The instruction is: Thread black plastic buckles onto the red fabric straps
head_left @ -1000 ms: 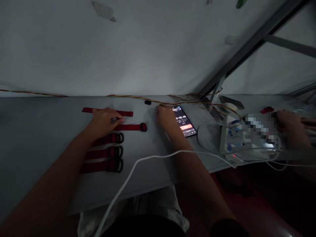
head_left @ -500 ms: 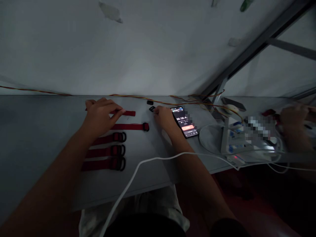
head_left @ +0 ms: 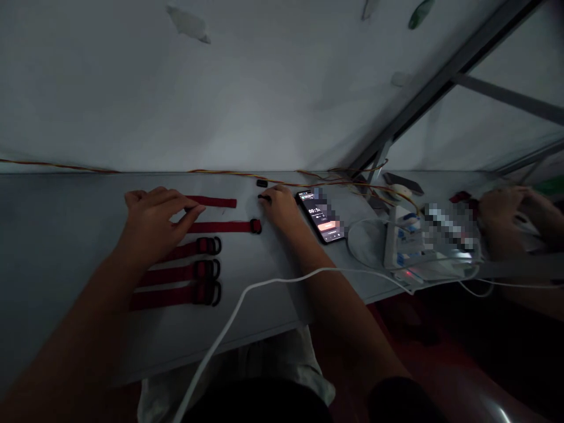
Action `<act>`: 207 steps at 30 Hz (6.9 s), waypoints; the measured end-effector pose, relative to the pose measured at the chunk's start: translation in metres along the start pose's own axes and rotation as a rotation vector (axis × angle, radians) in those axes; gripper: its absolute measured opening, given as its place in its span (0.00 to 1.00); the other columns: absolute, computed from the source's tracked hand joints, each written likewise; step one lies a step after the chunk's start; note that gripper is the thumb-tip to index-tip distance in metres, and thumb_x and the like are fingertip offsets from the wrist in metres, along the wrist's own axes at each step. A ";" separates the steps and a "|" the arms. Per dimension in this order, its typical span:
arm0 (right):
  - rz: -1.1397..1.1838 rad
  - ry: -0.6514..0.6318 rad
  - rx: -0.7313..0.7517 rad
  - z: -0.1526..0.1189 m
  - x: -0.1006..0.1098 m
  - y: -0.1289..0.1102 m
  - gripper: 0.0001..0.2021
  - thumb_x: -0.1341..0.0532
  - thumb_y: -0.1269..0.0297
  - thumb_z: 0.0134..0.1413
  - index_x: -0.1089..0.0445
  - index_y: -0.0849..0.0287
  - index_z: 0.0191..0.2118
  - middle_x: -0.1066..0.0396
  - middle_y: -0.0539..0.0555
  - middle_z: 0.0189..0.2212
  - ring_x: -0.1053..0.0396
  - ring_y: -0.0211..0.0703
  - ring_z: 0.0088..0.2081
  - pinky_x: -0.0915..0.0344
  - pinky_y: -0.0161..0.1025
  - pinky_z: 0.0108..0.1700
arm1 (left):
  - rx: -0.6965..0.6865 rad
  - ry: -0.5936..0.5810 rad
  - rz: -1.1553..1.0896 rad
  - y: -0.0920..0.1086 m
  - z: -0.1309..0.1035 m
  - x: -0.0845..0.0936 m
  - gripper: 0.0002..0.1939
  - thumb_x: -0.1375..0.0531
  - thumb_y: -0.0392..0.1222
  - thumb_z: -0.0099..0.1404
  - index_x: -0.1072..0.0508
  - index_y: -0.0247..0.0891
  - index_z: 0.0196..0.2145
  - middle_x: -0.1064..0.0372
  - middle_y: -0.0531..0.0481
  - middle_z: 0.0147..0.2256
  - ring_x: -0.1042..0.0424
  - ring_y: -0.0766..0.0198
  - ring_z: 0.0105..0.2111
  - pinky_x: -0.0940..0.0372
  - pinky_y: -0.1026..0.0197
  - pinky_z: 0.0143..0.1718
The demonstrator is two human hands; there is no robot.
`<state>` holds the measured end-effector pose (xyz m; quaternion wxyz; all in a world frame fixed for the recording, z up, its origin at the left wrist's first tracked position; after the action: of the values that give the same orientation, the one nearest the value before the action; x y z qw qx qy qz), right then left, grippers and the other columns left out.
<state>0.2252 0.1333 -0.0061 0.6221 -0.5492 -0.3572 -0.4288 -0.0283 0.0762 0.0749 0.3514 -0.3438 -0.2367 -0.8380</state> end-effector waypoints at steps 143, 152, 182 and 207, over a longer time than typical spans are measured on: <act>0.769 -0.010 0.347 -0.054 0.017 -0.095 0.22 0.22 0.56 0.49 0.22 0.50 0.51 0.20 0.53 0.53 0.25 0.50 0.55 0.30 0.47 0.59 | 1.008 -0.296 -1.484 -0.008 -0.039 -0.086 0.20 0.20 0.44 0.49 0.18 0.38 0.38 0.24 0.51 0.33 0.20 0.64 0.36 0.20 0.54 0.48; 0.581 0.044 0.427 -0.050 0.024 -0.087 0.18 0.22 0.59 0.49 0.19 0.53 0.47 0.18 0.56 0.46 0.22 0.49 0.46 0.28 0.45 0.52 | 0.934 -0.247 -1.009 -0.066 -0.038 -0.053 0.21 0.21 0.48 0.47 0.20 0.37 0.36 0.22 0.47 0.34 0.21 0.62 0.30 0.23 0.60 0.35; 0.462 -0.352 0.104 -0.037 0.007 -0.028 0.05 0.31 0.72 0.52 0.21 0.57 0.36 0.22 0.49 0.22 0.25 0.42 0.25 0.34 0.37 0.33 | 0.113 -0.670 -0.296 0.032 0.000 -0.098 0.20 0.33 0.39 0.65 0.22 0.42 0.56 0.21 0.41 0.54 0.24 0.44 0.56 0.35 0.46 0.58; 1.314 -0.374 -0.029 -0.047 -0.016 -0.075 0.25 0.25 0.42 0.47 0.32 0.54 0.40 0.25 0.47 0.31 0.30 0.35 0.30 0.34 0.33 0.32 | 0.411 -0.225 -0.828 0.009 0.005 -0.060 0.25 0.26 0.57 0.58 0.20 0.42 0.49 0.19 0.47 0.48 0.22 0.55 0.49 0.27 0.60 0.47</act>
<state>0.1485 0.0866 0.0007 0.6735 -0.7253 -0.0455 0.1353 0.0113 0.0985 0.0350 0.0211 -0.2325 -0.5514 -0.8009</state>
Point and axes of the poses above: each hand's wrist, its own z-axis towards the middle knuckle, its own x-axis out of the back of the hand, y = z × x, the point moved 10 cm from there along z, towards the middle knuckle
